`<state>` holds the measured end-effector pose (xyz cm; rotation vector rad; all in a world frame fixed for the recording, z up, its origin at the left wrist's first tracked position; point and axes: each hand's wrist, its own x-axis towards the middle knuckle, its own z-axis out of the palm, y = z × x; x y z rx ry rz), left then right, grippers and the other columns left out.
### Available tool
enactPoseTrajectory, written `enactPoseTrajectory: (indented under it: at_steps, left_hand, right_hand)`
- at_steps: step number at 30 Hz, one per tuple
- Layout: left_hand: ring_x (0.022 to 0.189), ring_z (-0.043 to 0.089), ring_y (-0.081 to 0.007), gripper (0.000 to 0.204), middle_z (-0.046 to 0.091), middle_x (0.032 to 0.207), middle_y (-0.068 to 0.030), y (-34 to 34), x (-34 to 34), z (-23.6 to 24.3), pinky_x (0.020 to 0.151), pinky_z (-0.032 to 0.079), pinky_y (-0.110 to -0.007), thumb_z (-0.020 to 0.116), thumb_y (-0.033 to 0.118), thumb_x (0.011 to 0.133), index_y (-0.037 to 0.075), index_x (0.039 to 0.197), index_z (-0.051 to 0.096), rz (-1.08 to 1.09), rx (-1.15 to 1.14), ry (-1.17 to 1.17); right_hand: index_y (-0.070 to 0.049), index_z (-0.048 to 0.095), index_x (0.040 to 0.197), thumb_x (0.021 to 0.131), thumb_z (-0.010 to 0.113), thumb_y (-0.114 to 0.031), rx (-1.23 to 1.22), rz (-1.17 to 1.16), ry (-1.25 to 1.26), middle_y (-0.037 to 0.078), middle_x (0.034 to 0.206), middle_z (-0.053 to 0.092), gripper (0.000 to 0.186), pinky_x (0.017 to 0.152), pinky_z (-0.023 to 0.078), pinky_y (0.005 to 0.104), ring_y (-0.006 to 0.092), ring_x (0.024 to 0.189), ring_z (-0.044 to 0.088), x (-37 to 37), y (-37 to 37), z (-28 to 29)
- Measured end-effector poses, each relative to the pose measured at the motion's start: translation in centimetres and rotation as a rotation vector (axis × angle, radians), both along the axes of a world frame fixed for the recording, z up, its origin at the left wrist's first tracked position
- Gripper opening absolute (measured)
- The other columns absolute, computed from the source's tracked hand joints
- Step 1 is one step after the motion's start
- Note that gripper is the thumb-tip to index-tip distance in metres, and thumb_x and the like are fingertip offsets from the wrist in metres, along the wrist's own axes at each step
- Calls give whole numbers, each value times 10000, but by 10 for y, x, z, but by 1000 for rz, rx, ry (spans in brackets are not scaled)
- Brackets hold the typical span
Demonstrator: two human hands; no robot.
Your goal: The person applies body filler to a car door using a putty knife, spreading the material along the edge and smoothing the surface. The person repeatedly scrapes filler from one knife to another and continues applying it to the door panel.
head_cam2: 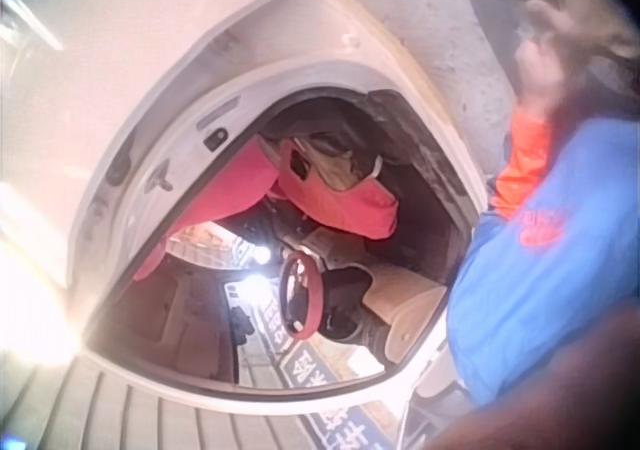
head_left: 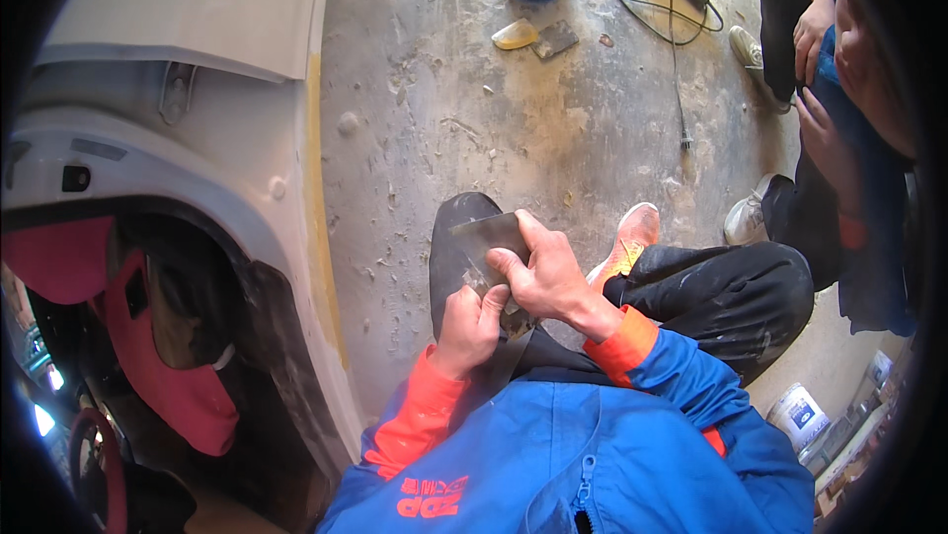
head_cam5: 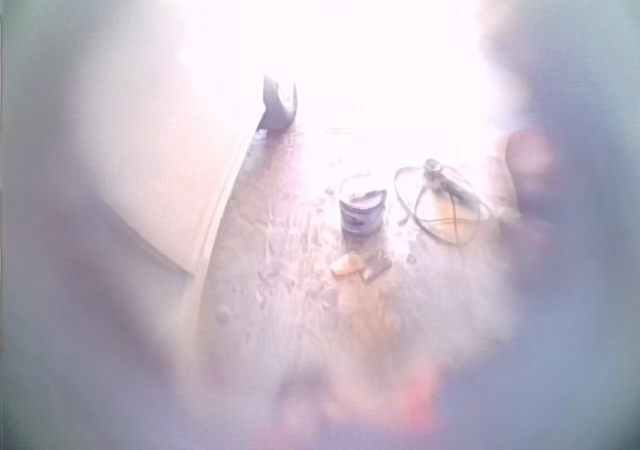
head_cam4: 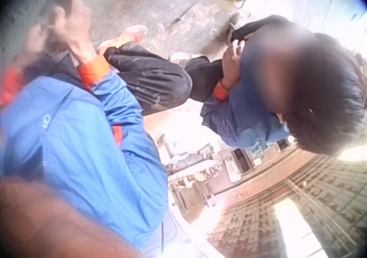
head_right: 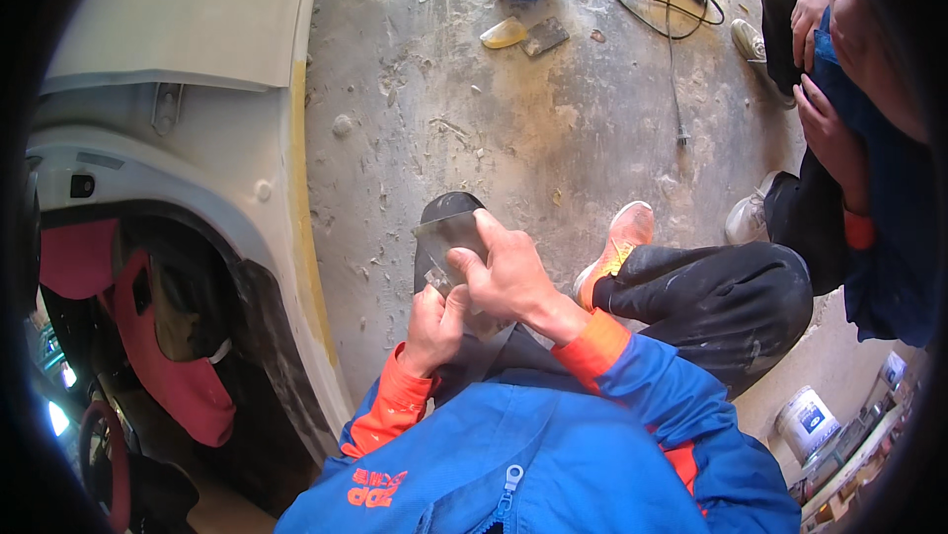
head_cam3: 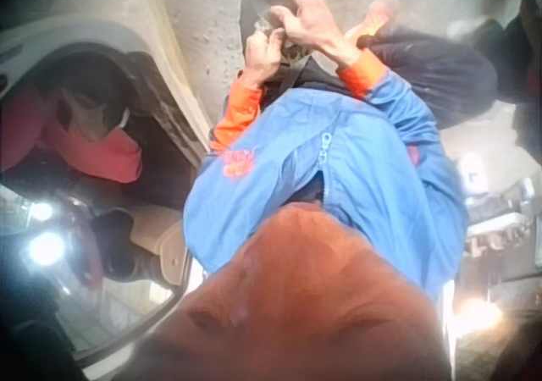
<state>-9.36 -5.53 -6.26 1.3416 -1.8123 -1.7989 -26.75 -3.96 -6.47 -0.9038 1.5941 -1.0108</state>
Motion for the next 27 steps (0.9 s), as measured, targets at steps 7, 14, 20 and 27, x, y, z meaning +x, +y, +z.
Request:
enactPoseTrajectory:
  at_steps: [7,14,20,27]
  left_hand:
    - [828,703,-240,280,716,863,-178,-8,11,-5,728,527,-376,597,220,1045,-53,1060,657,-120,161,5]
    - [1077,609,-135,349,665,1194,-71,-9,14,-19,937,497,-300,589,215,1066,-12,1325,533,257,294,234]
    - [1043,621,-117,274,693,1161,-77,-18,-2,-11,932,493,-280,613,186,1055,-23,1230,588,331,340,359]
    - [965,626,-101,232,699,1098,-58,-47,4,-17,845,512,-272,538,162,1083,-22,1218,578,426,146,133]
  right_hand:
    - [-2,559,1002,852,715,-132,-107,214,80,264,823,657,253,669,529,467,486,818,641,0,10,-15]
    - [-67,650,1068,1017,677,-228,-181,-466,-270,-59,960,671,172,777,507,256,67,875,599,-30,-13,-32]
    - [-53,673,1020,1062,615,-305,54,-417,-510,-109,860,604,262,671,434,218,13,790,497,-25,10,-41]
    - [-28,751,1084,902,647,15,-110,-289,151,153,920,721,214,731,534,309,242,811,697,-25,9,-26]
